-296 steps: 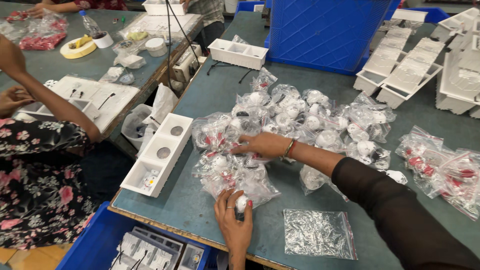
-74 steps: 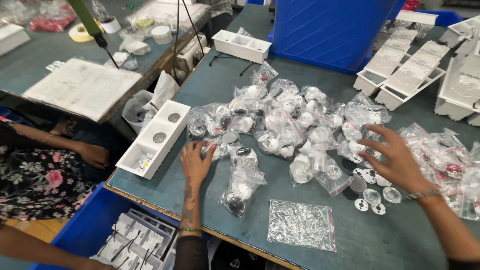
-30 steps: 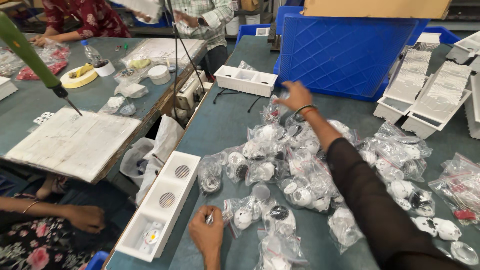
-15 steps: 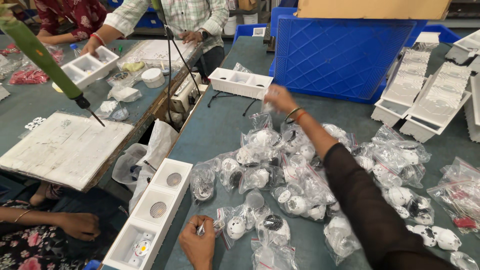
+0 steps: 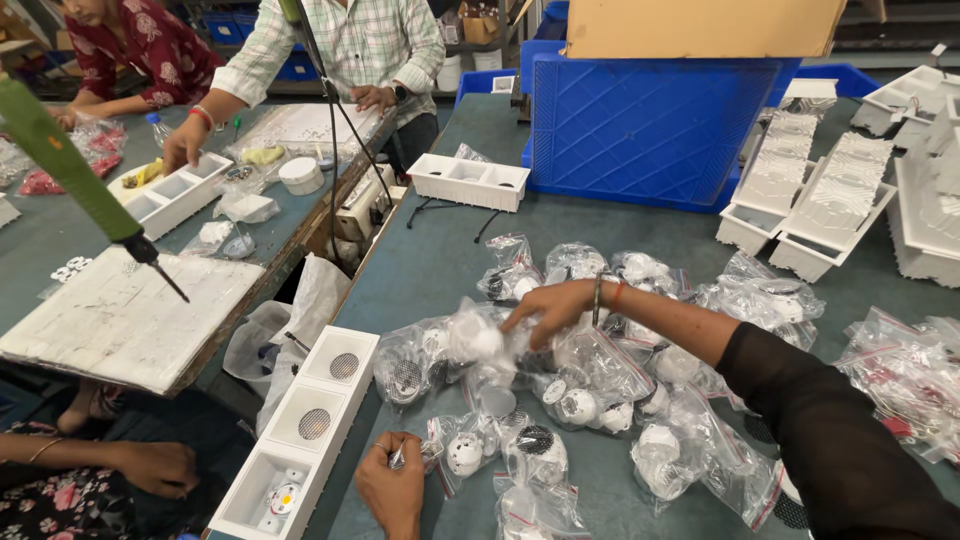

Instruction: The person takes small white plastic fixture components out of plastic bags, sorts them on the workbench, and places them into small ziplock bags, sealing each bag and setting it with a growing pile of filled bags. They occasionally pick additional parts from the pile and continue bagging one bag at a time.

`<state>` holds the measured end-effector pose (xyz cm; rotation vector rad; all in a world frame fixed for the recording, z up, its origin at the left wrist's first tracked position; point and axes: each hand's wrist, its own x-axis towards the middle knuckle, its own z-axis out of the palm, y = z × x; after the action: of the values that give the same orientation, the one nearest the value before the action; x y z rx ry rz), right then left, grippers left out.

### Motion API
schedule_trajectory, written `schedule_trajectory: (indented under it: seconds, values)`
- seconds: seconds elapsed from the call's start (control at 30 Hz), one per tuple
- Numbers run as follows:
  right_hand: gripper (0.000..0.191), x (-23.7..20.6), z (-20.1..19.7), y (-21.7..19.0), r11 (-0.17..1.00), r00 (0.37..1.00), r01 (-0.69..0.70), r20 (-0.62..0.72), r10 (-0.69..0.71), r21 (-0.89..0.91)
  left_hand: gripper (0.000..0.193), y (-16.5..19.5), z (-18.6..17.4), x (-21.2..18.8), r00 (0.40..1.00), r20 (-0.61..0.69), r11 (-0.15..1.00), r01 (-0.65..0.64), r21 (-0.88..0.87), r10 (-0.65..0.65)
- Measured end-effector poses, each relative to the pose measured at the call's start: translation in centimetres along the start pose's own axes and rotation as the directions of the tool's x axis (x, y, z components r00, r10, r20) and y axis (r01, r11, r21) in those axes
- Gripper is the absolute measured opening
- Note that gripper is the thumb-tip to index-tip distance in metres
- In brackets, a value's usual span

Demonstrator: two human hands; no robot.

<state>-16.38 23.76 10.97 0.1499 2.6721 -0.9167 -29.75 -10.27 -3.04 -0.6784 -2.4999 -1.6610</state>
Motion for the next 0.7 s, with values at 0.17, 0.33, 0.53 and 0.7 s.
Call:
schedule_trajectory:
  seconds: [0.17, 0.33, 0.53, 0.7]
  values:
    - [0.042, 2.3, -6.6, 3.9, 0.966, 0.871, -0.150, -0.491, 0.029, -0.209, 0.014, 0.0, 0.2, -0.1, 1.000, -0.011, 1.000, -0.021, 0.012, 0.021]
    - [0.085, 6.2, -7.2, 4.7, 0.797, 0.824, -0.483, -0.497, 0.273, -0.363, 0.016, 0.4, 0.0, -0.1, 1.000, -0.016, 1.000, -0.023, 0.009, 0.023]
    - [0.078, 8.4, -5.4, 4.8, 0.839, 0.863, -0.426, -0.430, 0.264, -0.340, 0.014, 1.0, -0.2, -0.2, 0.999, -0.019, 0.999, -0.035, -0.015, 0.035]
    - [0.057, 6.8, -4.5, 6.4, 0.913, 0.779, -0.314, -0.620, 0.092, -0.260, 0.014, 1.2, -0.1, -0.2, 1.000, -0.016, 1.000, -0.009, 0.011, 0.010]
